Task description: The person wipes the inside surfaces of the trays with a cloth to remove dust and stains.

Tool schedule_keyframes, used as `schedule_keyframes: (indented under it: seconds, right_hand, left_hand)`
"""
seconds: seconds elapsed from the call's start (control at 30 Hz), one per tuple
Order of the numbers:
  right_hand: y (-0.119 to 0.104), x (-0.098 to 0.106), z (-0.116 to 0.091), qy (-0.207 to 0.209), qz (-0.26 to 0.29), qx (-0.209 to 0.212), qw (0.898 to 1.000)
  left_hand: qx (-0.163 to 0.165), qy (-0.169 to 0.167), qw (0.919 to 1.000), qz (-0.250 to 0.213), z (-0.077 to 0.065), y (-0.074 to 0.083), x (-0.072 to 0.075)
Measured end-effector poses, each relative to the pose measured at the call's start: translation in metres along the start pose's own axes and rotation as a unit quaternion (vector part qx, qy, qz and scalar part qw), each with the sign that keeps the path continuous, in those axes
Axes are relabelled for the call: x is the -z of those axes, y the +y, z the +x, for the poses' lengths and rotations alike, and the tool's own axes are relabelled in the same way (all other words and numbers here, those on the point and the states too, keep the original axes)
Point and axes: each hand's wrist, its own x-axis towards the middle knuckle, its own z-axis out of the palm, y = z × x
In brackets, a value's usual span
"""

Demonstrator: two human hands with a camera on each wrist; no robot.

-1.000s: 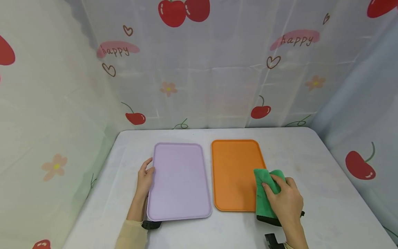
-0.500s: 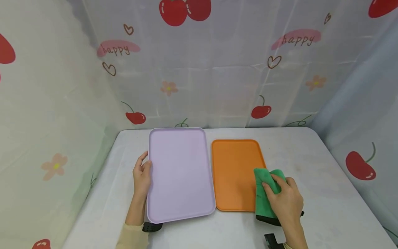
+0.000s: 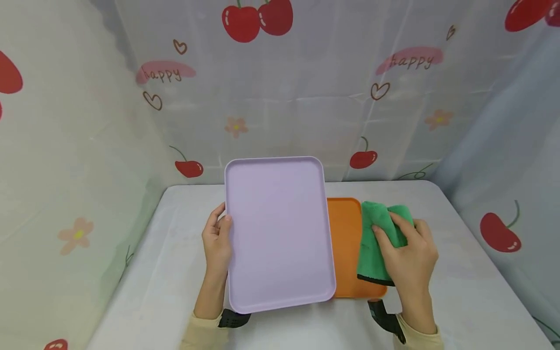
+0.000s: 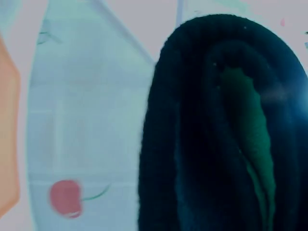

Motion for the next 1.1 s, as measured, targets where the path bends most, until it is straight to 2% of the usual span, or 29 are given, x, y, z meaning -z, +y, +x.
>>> schedule_keyframes:
  seconds: [0.13,0.4,0.63,0.9,1.1]
  right_hand:
    - [-0.021,-0.003,0.021,0.022,0.04,0.017,0.999]
    - [-0.054,-0.022,0.055,0.017,0.081,0.041,0.996]
    - [-0.059,-0.041,0.068,-0.03,0.027,0.034,0.999]
    - [-0.059,-0.054,0.066,-0.04,-0.018,0.016,0.999]
    - [-0.066,-0.059,0.063,-0.047,-0.037,0.0,0.998]
  left_hand:
    - [-0.021,-0.017,0.9996,-0.013,-0.008,0.005,-0.019]
    - [-0.046,-0.054,0.9967,-0.04,-0.023,0.008,-0.046]
    - [-0.058,-0.064,0.9951,-0.048,-0.034,0.006,-0.056]
    - [-0.115,-0.074,0.9888,-0.06,-0.038,0.006,-0.058]
    - [-0.13,-0.077,0.9865,-0.063,-0.036,0.004,-0.058]
